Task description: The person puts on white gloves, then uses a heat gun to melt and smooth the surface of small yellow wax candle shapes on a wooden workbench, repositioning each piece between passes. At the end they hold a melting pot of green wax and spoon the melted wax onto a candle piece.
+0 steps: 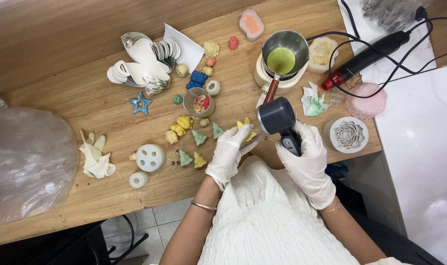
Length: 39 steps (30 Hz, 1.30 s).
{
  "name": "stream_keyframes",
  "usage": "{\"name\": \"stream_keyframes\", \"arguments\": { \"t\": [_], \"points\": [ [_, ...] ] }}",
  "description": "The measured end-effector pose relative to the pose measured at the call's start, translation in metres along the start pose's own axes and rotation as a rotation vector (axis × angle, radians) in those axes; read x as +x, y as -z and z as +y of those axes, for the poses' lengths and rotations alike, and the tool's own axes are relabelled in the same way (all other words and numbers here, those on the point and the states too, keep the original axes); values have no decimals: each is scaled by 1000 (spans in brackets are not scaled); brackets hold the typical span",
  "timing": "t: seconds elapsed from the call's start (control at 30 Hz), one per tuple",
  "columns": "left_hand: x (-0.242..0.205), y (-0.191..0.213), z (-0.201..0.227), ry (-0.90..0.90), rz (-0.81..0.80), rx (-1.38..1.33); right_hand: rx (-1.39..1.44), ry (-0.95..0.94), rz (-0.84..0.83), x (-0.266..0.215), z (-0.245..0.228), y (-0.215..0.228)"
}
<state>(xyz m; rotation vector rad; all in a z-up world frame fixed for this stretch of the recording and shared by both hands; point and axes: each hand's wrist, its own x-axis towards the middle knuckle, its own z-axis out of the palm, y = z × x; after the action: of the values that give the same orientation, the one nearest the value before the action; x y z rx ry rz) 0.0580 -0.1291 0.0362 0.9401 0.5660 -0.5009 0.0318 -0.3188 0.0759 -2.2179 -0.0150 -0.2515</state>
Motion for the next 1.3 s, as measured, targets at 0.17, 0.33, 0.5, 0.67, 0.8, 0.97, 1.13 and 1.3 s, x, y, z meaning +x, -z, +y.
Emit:
{"name": "stream_keyframes", "arguments": {
  "t": [0.17,0.33,0.5,0.67,0.8,0.97,1.13,1.3],
  "points": [
    [4,3,-5,3,11,-23,-3,-21,1,-2,2,0],
    [4,7,-8,-4,-1,-7,-4,-14,8,-4,2,0],
    [2,5,-3,-26,-15,15,2,-3,17,-4,1,-1],
    [-1,11,2,32,-29,-115,16,-69,-8,-4,-3,-1],
    [-1,15,-1,-1,-87,-113,21,-80,-8,-2,-4,-4],
    [-6,9,4,0,-105,-222,7,-83,1,-7,3,-5],
    [-11,1,6,-16,-128,-268,-13,-76,26,-8,8,-5],
    [-17,0,1,-26,-172,-352,-20,-96,36,-16,1,3]
  ]
}}
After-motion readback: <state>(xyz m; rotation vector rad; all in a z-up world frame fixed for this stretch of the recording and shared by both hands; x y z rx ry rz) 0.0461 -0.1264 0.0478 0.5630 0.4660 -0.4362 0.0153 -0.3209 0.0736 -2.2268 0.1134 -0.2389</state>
